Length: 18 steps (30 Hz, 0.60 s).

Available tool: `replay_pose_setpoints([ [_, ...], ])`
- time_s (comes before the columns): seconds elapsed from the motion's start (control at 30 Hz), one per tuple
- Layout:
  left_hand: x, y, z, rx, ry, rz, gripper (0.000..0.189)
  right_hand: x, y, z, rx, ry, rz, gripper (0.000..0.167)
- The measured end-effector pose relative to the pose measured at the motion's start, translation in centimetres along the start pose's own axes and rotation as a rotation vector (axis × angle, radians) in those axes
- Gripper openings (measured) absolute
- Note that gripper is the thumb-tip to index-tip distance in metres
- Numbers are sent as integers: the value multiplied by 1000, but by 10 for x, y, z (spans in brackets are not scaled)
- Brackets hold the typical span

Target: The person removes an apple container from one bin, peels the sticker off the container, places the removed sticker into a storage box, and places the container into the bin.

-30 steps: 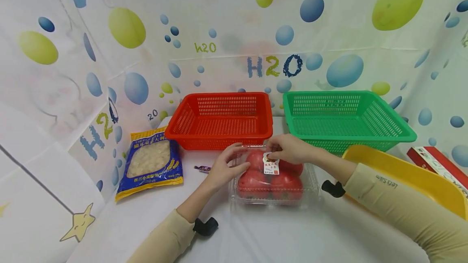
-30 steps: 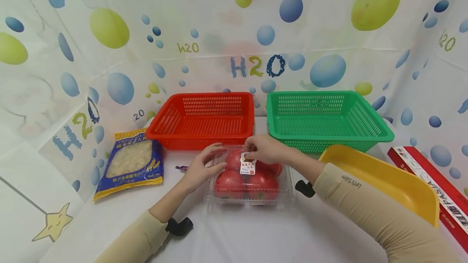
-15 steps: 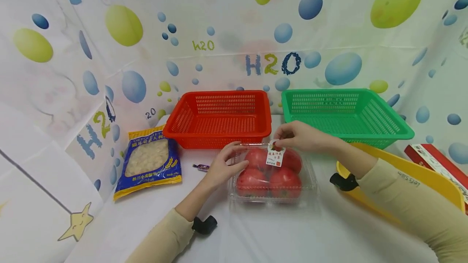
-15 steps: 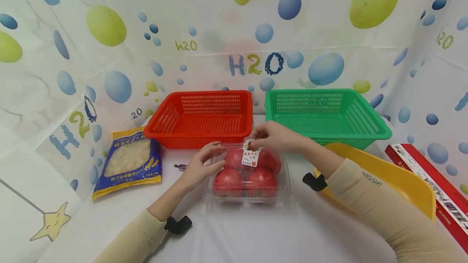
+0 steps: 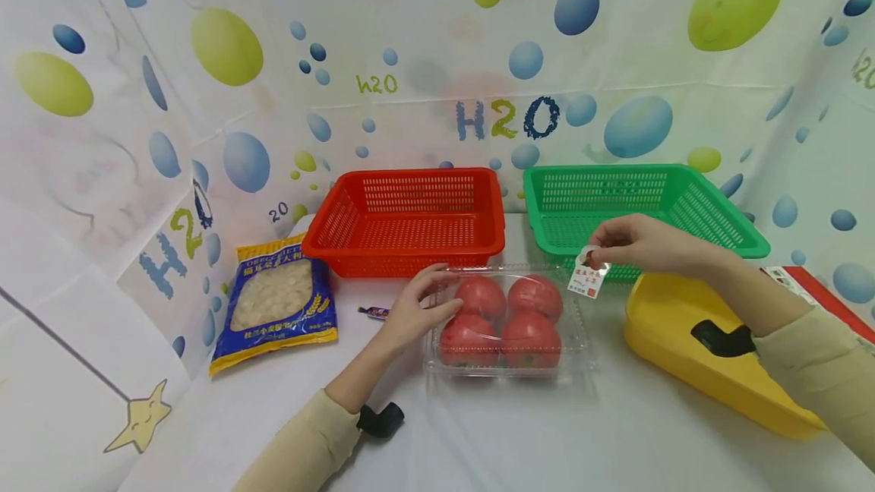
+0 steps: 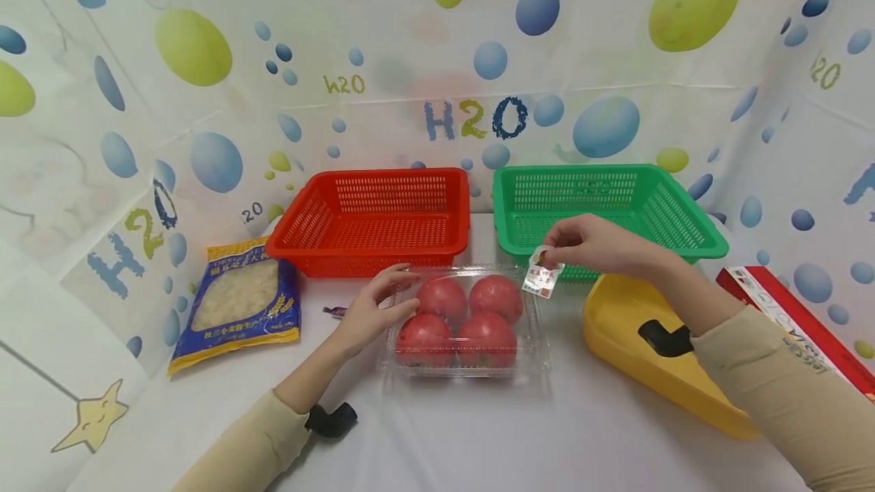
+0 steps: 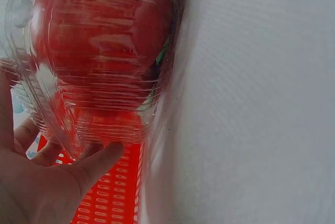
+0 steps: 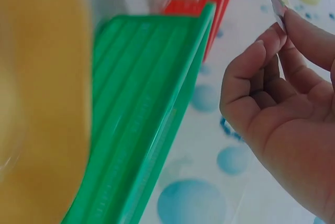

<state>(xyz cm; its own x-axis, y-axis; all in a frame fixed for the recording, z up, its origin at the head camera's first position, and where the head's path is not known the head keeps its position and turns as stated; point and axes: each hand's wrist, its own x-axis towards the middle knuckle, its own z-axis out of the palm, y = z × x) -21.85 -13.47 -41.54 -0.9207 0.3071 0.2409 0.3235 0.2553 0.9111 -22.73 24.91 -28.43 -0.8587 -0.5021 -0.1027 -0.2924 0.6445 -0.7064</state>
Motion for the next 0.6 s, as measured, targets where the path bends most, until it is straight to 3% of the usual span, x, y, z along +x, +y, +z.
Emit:
replay_pose_setpoints([
  [0.27, -1, 1, 0, -4, 7, -8, 43, -31, 35, -19, -40, 26, 91, 22],
  [0.6, 1, 0, -1, 7, -9, -53, 43, -59, 86, -32, -2, -66, 187, 25],
])
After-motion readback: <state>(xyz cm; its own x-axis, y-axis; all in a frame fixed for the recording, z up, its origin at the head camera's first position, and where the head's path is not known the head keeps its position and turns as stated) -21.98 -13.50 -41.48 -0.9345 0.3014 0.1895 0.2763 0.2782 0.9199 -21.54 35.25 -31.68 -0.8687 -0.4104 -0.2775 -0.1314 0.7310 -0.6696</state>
